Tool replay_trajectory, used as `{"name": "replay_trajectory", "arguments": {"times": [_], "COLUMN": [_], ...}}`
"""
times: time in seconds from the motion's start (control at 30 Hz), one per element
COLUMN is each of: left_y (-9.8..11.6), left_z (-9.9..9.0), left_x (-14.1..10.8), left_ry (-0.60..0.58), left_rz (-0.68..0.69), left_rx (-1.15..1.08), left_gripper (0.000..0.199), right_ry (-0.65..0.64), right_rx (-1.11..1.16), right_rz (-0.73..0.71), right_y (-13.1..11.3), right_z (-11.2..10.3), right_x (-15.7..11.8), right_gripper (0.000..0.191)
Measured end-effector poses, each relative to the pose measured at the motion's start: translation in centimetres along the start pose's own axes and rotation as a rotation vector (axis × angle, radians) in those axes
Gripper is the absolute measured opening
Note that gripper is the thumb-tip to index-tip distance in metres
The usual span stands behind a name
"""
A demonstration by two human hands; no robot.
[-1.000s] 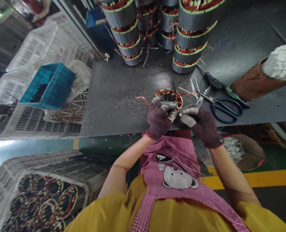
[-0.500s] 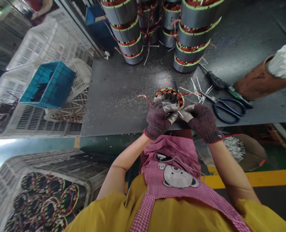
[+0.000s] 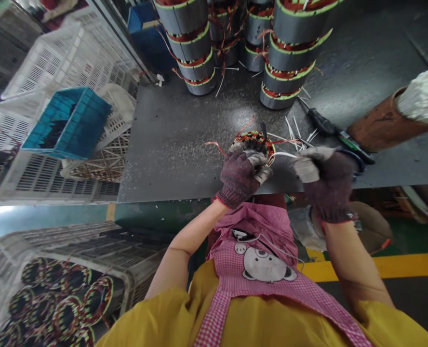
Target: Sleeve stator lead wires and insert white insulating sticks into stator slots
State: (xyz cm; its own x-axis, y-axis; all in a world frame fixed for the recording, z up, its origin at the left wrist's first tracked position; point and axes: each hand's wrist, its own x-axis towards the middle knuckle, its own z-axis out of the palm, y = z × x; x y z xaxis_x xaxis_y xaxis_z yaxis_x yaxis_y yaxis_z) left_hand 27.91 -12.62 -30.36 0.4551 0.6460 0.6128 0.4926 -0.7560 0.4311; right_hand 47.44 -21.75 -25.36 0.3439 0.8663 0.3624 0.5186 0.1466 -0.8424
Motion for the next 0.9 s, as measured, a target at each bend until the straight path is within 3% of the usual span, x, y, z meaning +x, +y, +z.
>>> {"name": "replay_trajectory", "arguments": {"times": [0.13,0.2,0.3,0.43,0.53,0.6,0.63,0.7,0.77,0.9], "left_y": [-0.7,-0.7,-0.5,-0.2,0.8,2.3,3.1,4.6,5.0,1.5], "left_z": [-0.6,-0.8,-1.1,-0.2,1.4,2.3,2.6,2.5,1.6,-1.6], "left_x": [-0.4,-0.4,-0.4,-0.5,-1.1,-1.8,-2.3,-3.3,-3.9,-1.9], "left_ry": [-0.036,-0.087,-0.121,-0.045,0.048,0.147,0.197,0.252,0.231,0.062], "left_rz": [0.082,0.038,-0.041,-0.048,-0.069,-0.097,-0.107,-0.12,-0.102,0.109], "left_rx": [0.007,0.017,0.035,0.047,0.07,0.063,0.048,0.006,-0.005,0.008], "left_gripper": [0.02,0.022,0.038,0.047,0.045,0.049,0.052,0.055,0.053,0.035], "right_ry": [-0.352,-0.415,-0.35,-0.162,0.153,0.262,0.223,0.02,-0.128,-0.101], "right_rx": [0.199,0.271,0.326,0.444,0.584,0.475,0.354,0.087,-0.069,-0.025], "right_rz": [0.056,0.126,0.26,0.329,0.161,-0.049,-0.131,-0.21,-0.228,-0.24], "right_y": [1.7,2.5,3.2,2.1,0.6,0.0,0.0,0.4,1.3,3.5], "right_z": [1.5,2.1,2.7,3.7,3.6,2.8,2.3,1.7,1.7,3.1], "right_x": [0.0,-0.3,-1.0,-0.8,-0.6,-0.8,-1.0,-1.5,-1.9,-1.7], "right_gripper": [0.024,0.025,0.032,0.032,0.016,0.025,0.034,0.043,0.041,0.028]}}
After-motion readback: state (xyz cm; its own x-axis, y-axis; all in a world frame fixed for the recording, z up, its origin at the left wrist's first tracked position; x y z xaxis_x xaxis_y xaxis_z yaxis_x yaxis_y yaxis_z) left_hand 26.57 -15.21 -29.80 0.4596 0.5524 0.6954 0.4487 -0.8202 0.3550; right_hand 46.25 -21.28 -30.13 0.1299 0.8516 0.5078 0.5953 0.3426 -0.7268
